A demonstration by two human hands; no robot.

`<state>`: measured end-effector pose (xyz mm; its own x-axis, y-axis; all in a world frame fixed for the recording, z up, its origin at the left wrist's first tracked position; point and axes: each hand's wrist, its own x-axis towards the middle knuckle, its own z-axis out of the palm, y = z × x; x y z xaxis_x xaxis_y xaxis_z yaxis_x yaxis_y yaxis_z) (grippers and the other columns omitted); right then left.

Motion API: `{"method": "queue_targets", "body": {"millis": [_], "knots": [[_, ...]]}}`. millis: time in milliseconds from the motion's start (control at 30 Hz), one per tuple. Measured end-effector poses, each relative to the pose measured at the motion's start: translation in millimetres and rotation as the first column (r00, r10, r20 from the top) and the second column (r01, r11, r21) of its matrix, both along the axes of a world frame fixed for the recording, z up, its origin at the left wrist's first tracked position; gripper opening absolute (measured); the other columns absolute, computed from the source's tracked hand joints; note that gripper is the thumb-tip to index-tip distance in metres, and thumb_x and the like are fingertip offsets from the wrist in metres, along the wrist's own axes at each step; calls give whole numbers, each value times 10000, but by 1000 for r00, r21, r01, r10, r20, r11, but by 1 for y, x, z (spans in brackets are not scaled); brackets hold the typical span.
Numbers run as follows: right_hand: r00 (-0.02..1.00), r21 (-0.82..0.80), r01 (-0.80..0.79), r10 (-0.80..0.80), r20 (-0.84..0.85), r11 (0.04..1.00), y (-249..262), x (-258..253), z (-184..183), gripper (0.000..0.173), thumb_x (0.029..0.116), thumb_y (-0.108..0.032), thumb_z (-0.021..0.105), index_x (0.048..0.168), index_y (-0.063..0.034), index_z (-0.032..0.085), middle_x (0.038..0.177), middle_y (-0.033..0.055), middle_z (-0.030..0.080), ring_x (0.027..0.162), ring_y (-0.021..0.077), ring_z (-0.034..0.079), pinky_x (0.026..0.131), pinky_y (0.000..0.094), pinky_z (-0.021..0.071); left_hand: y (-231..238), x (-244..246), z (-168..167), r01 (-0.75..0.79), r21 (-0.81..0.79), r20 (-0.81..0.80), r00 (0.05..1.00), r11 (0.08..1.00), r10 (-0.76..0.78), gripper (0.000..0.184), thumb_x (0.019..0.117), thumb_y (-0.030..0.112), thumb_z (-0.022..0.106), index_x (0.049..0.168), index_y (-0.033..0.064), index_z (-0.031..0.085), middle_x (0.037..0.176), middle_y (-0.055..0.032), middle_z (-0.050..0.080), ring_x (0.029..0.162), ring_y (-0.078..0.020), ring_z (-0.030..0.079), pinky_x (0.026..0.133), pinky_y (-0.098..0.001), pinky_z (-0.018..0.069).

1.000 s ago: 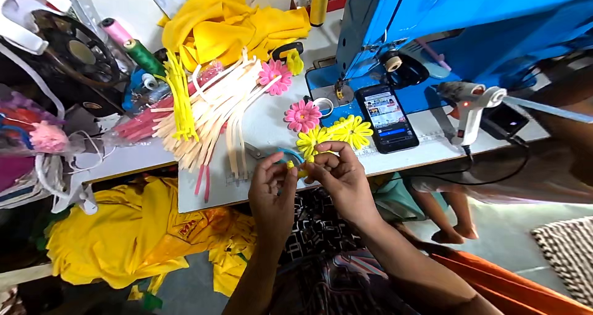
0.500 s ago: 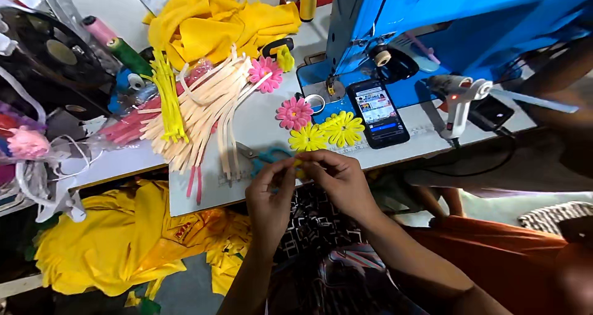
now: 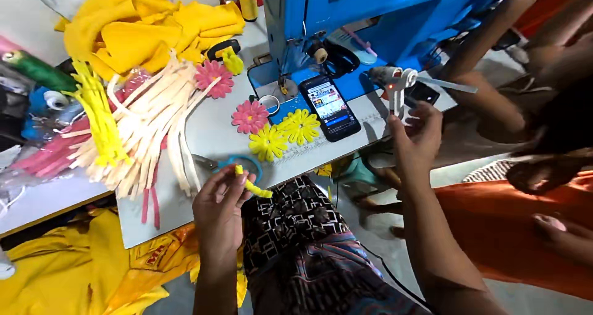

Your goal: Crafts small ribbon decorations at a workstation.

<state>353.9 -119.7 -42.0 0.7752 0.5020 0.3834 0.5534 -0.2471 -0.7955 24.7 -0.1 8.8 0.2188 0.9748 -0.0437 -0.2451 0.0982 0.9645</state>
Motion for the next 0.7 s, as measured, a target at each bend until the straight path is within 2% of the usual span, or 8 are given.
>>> {"method": "queue_targets", "body": {"millis": [100, 233, 300, 367, 400, 500, 600, 700], "knots": [[1000, -113, 2, 1, 23, 994, 29, 12, 11, 718, 990, -373, 673, 1484, 65, 391, 1384, 312, 533, 1210, 428, 581, 1018, 545, 483, -8, -3, 6, 22, -28, 22, 1000, 999, -22, 233, 940, -86, 579, 1052, 60, 723, 960, -13, 749, 834, -110, 735, 733, -254, 630], [999, -196, 18, -8, 52, 980, 47, 27, 10, 598, 1038, -368, 588, 1411, 88, 480, 1292, 363, 579, 1188, 530, 577, 1009, 685, 425, -12, -16, 8, -13, -6, -1, 1000, 1000, 13, 235, 959, -59, 543, 1082, 41, 717, 955, -24, 750, 842, -123, 737, 770, -273, 627], [999, -129, -29, 25, -40, 991, 40, 32, 14, 564, 1026, -349, 603, 1378, 81, 506, 1265, 302, 601, 1133, 405, 621, 989, 594, 484, -12, -19, 7, -33, -19, -4, 999, 999, 33, 223, 972, -57, 534, 1082, 35, 704, 944, -24, 748, 836, -105, 728, 776, -253, 615], [976, 19, -87, 89, -198, 996, 26, 24, 23, 547, 995, -307, 641, 1391, 31, 473, 1173, 103, 619, 944, 130, 642, 853, 353, 564, -10, -16, 6, -34, -30, 1, 999, 999, 34, 214, 965, -61, 539, 1077, 33, 696, 943, -30, 742, 831, -106, 723, 771, -253, 613], [954, 124, -119, 148, -259, 985, 18, 16, 28, 512, 978, -242, 654, 1385, 0, 460, 1102, 16, 623, 835, 55, 640, 759, 273, 575, -9, -14, 6, -20, -27, -7, 1000, 999, 20, 209, 957, -63, 555, 1080, 37, 693, 948, -29, 742, 841, -108, 724, 779, -258, 614], [842, 355, -350, 457, -287, 867, -3, -18, 44, 321, 965, -107, 616, 1261, -177, 513, 991, -105, 719, 697, 13, 665, 637, 186, 576, -8, -4, 5, 66, 17, -73, 995, 998, -65, 200, 914, -35, 651, 1085, 51, 710, 970, -18, 742, 876, -109, 721, 807, -278, 612], [674, 389, -595, 700, -235, 703, -11, -48, 47, 286, 996, -250, 659, 1258, -350, 608, 1042, -125, 741, 746, 4, 678, 662, 170, 574, -7, 6, 3, 129, 77, -71, 990, 989, -124, 168, 899, -1, 690, 1036, 78, 746, 961, -1, 743, 852, -86, 705, 801, -264, 602], [552, 443, -689, 812, -191, 573, -4, -75, 50, 239, 1029, -341, 620, 1268, -331, 625, 1018, -110, 738, 737, -19, 656, 644, 140, 547, -8, 3, 4, 163, 90, -19, 987, 983, -162, 162, 911, 21, 687, 1038, 102, 749, 958, 13, 735, 866, -82, 702, 826, -264, 602]]}}
